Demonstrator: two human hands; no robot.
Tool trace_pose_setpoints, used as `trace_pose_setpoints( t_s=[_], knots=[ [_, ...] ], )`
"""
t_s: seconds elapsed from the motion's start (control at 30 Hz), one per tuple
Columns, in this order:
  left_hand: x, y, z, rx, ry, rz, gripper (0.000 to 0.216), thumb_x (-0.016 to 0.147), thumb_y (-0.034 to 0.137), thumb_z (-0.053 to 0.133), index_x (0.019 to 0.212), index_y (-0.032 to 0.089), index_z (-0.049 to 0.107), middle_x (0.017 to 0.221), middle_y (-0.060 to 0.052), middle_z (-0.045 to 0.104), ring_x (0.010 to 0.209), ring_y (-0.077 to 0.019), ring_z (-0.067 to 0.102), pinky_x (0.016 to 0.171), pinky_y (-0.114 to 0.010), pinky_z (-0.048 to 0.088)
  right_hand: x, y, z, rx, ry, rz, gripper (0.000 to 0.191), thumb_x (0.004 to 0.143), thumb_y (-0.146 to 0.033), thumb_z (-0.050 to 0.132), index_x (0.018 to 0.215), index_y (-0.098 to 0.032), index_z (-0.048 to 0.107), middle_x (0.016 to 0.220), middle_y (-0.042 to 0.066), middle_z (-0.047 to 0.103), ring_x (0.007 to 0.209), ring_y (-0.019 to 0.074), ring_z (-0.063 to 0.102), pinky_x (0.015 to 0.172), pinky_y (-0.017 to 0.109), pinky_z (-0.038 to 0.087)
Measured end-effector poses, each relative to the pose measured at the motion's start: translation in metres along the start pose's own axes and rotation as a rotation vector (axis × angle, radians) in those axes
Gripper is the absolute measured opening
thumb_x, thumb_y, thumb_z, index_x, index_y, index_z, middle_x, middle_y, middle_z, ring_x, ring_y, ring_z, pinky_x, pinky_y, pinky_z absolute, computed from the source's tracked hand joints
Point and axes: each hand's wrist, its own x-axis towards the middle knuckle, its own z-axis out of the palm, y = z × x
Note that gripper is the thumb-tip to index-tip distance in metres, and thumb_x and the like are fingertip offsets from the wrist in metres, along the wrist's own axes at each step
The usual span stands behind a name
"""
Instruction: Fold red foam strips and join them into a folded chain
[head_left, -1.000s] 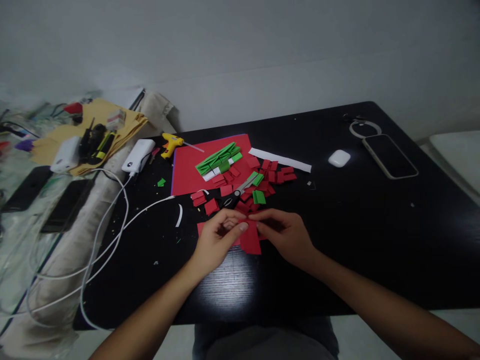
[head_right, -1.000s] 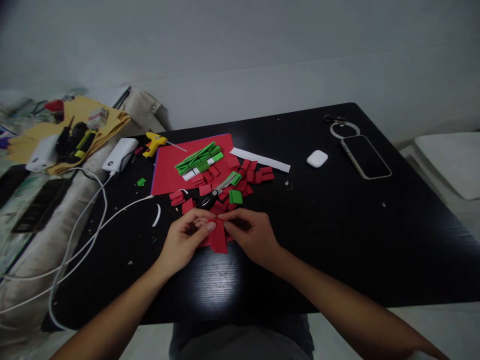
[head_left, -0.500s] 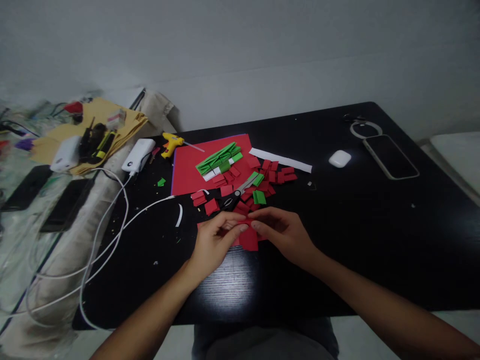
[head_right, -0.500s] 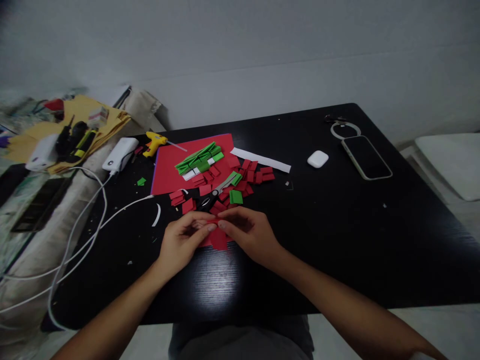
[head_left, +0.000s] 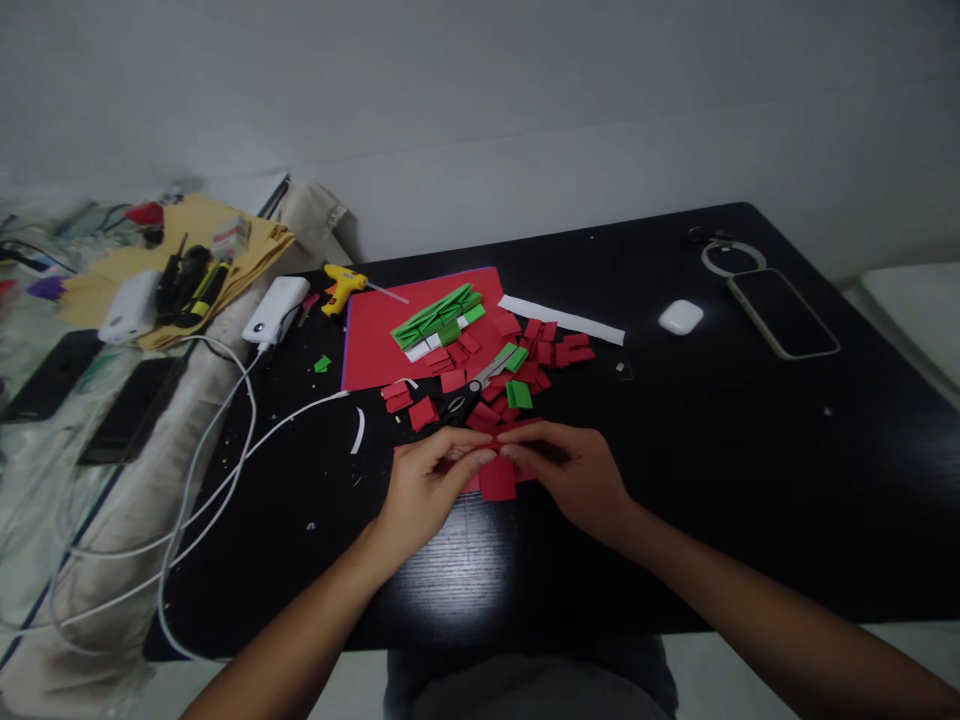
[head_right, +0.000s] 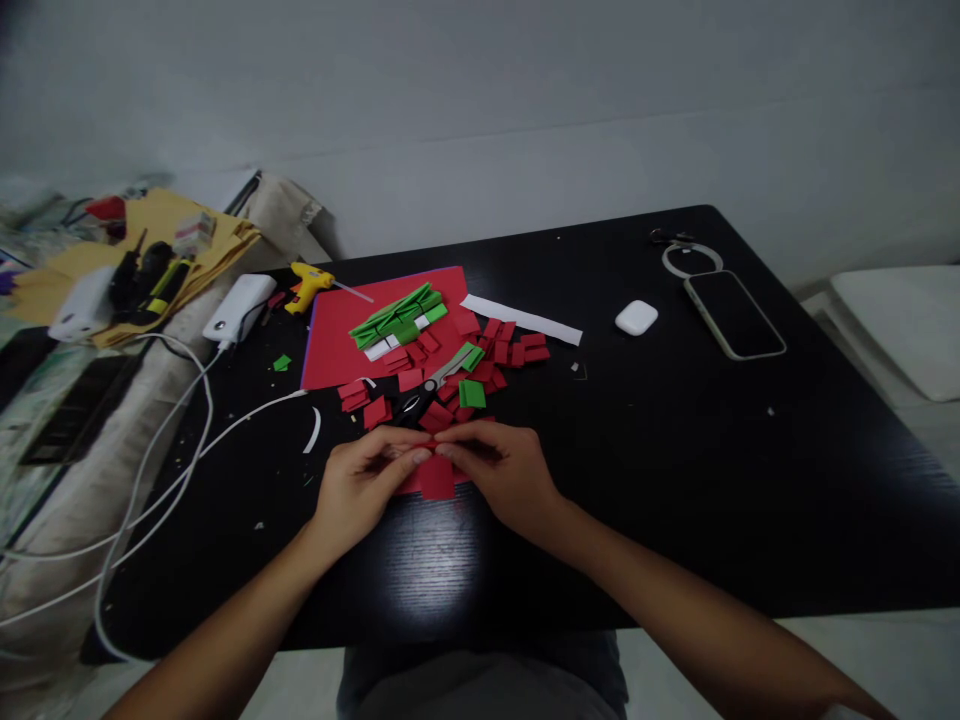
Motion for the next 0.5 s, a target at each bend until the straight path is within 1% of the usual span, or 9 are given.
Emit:
trace_pose_setpoints(
  t_s=[0.3,0.4,0.5],
  knots=[
    [-0.0012,0.0028,0.0006,0.013,0.017,0.007,0.008,0.09,0.022,0.075,0.097,0.02,0.08,0.083,-0.001,0.082,0.068,-0.0124,0.075,0.065,-0.02,0.06,-0.0013,0.0,0.0,-0.1,0.013,-0.098,0.009,0.086,-0.025,0.078,0.092,-0.029,0.083,0.087,0.0,0.083,0.079,0.0202,0.078,0.07,0.03,0.062],
    [0.0005,0.0032,0.0013,-0.052,0.025,-0.027,0.009,0.087,0.021,0.077,0.095,0.019,0.079,0.082,-0.002,0.081,0.069,-0.0132,0.075,0.067,-0.021,0.061,-0.0013,-0.0004,-0.0003,-0.092,0.02,-0.091,0.009,0.087,-0.025,0.077,0.093,-0.029,0.083,0.088,0.001,0.083,0.079,0.0201,0.078,0.068,0.029,0.062],
    [0.0023,0.0048,0.0006,-0.17,0.023,-0.08,0.013,0.086,0.02,0.077,0.099,0.018,0.077,0.083,-0.003,0.081,0.073,-0.0135,0.076,0.069,-0.021,0.061,0.0002,-0.0029,-0.0009,-0.049,0.04,-0.064,0.009,0.086,-0.025,0.077,0.093,-0.027,0.083,0.088,0.0,0.082,0.079,0.019,0.078,0.069,0.028,0.061]
  ],
)
